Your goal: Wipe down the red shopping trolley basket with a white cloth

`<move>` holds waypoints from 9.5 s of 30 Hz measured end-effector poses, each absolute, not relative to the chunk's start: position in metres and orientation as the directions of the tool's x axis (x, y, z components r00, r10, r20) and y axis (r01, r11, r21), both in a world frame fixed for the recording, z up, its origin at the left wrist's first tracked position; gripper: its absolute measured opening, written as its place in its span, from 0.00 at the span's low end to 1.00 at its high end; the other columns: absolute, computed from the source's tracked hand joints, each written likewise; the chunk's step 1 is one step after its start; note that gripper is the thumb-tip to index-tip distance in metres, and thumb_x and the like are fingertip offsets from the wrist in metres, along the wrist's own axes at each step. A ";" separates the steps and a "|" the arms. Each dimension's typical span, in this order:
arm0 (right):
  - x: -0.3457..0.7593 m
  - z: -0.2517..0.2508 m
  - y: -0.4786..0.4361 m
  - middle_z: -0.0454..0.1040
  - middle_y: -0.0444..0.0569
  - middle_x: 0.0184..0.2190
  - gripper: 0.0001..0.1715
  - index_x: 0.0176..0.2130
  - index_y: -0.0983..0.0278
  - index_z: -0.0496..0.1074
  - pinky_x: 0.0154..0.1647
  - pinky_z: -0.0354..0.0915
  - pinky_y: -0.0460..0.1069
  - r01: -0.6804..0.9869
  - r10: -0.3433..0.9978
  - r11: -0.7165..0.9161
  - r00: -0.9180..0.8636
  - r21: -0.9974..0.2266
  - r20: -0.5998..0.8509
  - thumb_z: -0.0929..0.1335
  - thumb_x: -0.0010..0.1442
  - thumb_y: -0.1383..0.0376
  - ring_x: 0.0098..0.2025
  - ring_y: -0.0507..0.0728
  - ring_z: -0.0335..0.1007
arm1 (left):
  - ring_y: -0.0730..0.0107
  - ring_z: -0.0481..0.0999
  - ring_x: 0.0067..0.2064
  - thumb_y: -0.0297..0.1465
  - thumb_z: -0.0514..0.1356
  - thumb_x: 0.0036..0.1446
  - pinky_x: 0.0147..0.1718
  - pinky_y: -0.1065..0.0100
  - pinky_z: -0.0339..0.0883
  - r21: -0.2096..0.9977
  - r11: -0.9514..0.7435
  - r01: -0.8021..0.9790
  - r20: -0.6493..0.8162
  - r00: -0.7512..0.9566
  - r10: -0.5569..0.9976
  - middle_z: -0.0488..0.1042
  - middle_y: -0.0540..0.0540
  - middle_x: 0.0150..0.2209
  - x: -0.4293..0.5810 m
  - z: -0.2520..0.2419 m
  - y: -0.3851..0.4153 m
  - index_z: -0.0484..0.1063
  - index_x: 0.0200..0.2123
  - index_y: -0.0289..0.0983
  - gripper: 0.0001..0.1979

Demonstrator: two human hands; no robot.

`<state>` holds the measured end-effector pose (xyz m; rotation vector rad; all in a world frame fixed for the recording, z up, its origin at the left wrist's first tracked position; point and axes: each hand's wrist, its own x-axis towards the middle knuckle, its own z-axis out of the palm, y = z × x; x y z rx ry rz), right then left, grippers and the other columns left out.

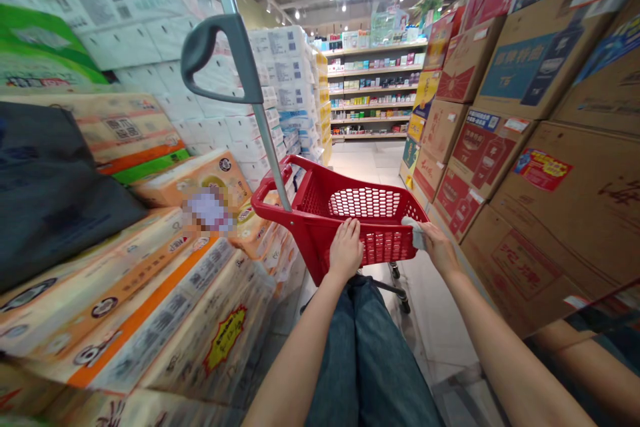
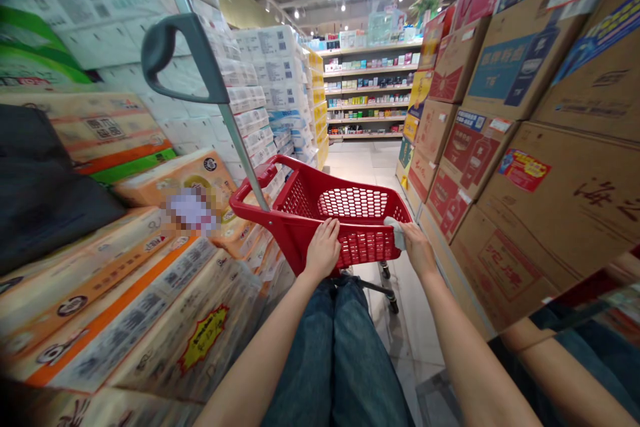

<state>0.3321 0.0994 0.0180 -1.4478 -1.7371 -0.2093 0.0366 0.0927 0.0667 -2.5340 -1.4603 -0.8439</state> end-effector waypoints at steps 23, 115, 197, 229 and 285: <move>0.268 0.027 0.074 0.75 0.51 0.48 0.21 0.57 0.59 0.69 0.55 0.64 0.56 0.852 0.708 0.470 -0.207 -0.231 0.676 0.59 0.68 0.63 0.50 0.59 0.70 | 0.63 0.53 0.68 0.25 0.50 0.61 0.67 0.58 0.48 0.136 -0.574 0.808 0.513 0.438 0.739 0.60 0.42 0.65 0.018 0.065 0.067 0.56 0.64 0.31 0.27; 0.214 0.002 0.052 0.70 0.57 0.53 0.26 0.58 0.64 0.65 0.64 0.53 0.63 0.892 0.629 0.193 0.207 -0.408 0.749 0.54 0.63 0.72 0.58 0.61 0.61 | 0.59 0.53 0.68 0.23 0.47 0.61 0.65 0.51 0.52 0.269 -0.572 0.775 0.559 0.358 0.748 0.61 0.40 0.64 0.019 0.061 0.061 0.58 0.63 0.32 0.26; 0.245 0.162 0.090 0.78 0.49 0.49 0.28 0.52 0.60 0.73 0.47 0.73 0.53 -0.114 0.823 0.450 0.439 -0.886 0.361 0.72 0.52 0.56 0.46 0.59 0.77 | 0.59 0.53 0.68 0.23 0.48 0.61 0.65 0.51 0.53 0.276 -0.567 0.776 0.562 0.348 0.750 0.62 0.40 0.64 0.016 0.058 0.062 0.57 0.64 0.33 0.27; 0.148 0.043 0.058 0.70 0.57 0.53 0.25 0.60 0.62 0.64 0.66 0.43 0.65 0.940 0.766 0.173 0.060 -0.294 0.640 0.55 0.67 0.64 0.56 0.63 0.61 | 0.60 0.53 0.68 0.23 0.48 0.60 0.66 0.53 0.51 0.244 -0.574 0.782 0.559 0.370 0.742 0.61 0.40 0.64 0.014 0.060 0.061 0.58 0.63 0.31 0.27; 0.124 0.038 0.078 0.73 0.54 0.45 0.17 0.52 0.64 0.67 0.52 0.57 0.55 0.928 0.739 0.241 0.015 -0.285 0.674 0.58 0.67 0.66 0.46 0.60 0.64 | 0.59 0.53 0.68 0.22 0.48 0.60 0.67 0.55 0.50 0.248 -0.552 0.796 0.538 0.360 0.762 0.61 0.41 0.64 0.008 0.061 0.060 0.60 0.63 0.30 0.27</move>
